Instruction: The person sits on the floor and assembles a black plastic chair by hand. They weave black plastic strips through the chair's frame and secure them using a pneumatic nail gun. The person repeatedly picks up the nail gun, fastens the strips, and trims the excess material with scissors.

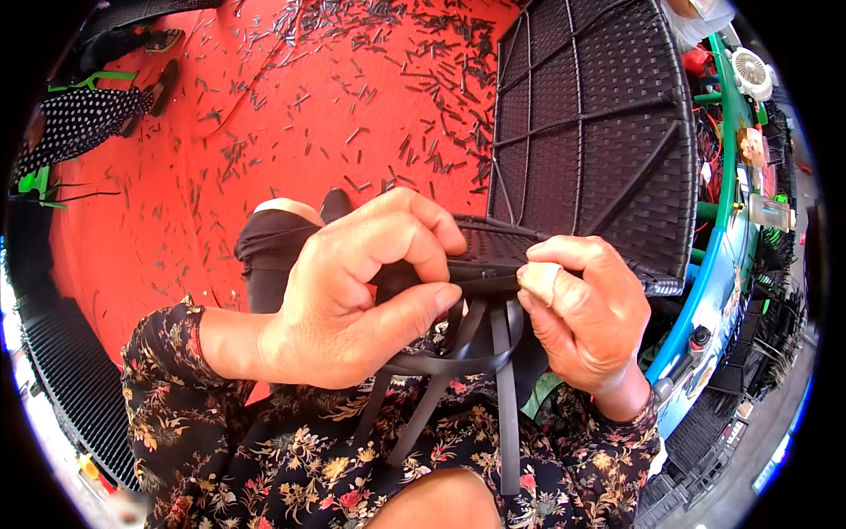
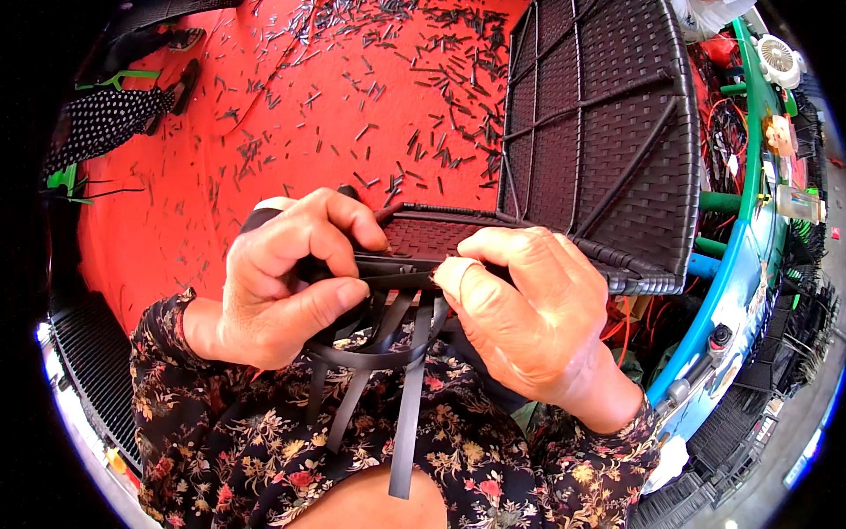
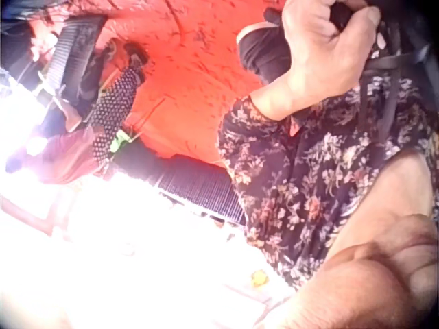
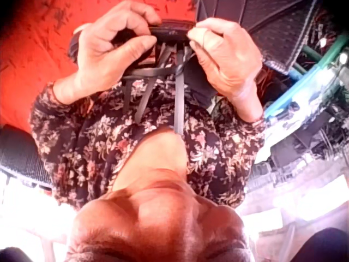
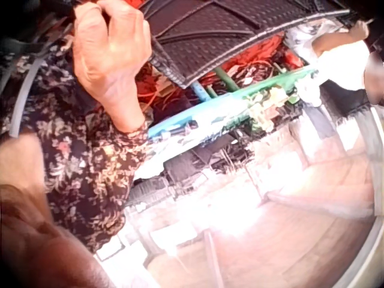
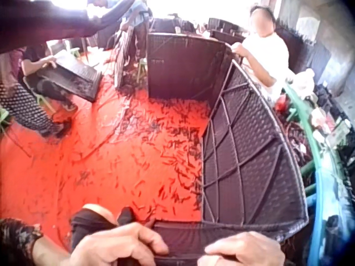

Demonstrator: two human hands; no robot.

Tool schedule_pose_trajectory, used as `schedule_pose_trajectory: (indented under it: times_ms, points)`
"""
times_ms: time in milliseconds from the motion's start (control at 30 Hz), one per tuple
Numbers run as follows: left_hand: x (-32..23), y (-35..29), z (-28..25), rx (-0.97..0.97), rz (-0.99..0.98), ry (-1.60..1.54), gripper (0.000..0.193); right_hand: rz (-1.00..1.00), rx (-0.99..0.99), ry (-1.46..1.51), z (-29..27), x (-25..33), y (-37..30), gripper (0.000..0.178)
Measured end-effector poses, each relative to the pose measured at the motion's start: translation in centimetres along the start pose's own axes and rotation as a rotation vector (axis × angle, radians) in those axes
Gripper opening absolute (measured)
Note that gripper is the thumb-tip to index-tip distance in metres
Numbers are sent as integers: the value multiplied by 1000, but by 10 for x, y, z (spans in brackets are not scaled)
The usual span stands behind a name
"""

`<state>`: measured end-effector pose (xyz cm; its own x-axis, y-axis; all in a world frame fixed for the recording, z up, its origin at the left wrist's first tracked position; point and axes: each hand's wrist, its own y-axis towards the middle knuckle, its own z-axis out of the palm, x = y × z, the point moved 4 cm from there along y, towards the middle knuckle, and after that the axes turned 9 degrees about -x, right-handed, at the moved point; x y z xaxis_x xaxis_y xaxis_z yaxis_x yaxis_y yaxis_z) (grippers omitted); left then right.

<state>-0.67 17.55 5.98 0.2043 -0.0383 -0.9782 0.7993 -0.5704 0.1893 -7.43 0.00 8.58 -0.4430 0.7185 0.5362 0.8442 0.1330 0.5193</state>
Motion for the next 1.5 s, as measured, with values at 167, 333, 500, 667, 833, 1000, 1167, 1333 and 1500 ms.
schedule_pose_trajectory:
  times_ms: [167, 333, 500, 667, 833, 1000, 1167, 1333, 1500]
  points:
    - [-2, 0, -1, -14, -118, -56, 10, 54, 53, 15, -2, 4, 1, 21]
    - [-2, 2, -2, 21, -216, -61, 9, 39, -13, 6, -1, 3, 0, 25]
    - [-4, 3, 0, 17, -367, -85, 10, 71, 9, 17, -2, 3, 0, 26]
    - [-6, 5, 1, 27, -348, -75, 11, 99, 16, 20, -3, 3, 0, 25]
    - [-4, 3, 3, 17, -190, -57, 12, 67, 94, 37, -5, 3, -1, 19]
    - [-4, 5, 2, 52, -189, -25, 12, 105, 61, 30, -5, 2, 0, 21]
    - [-3, 5, 2, 33, -241, -72, 12, 130, 62, 58, -5, 0, 4, 24]
    - [-3, 10, 1, 30, -134, 74, 10, 154, 148, 67, 0, -4, 9, 22]
    - [-2, 31, -6, 19, -369, 17, 11, 186, 70, 115, 7, -11, 13, 23]
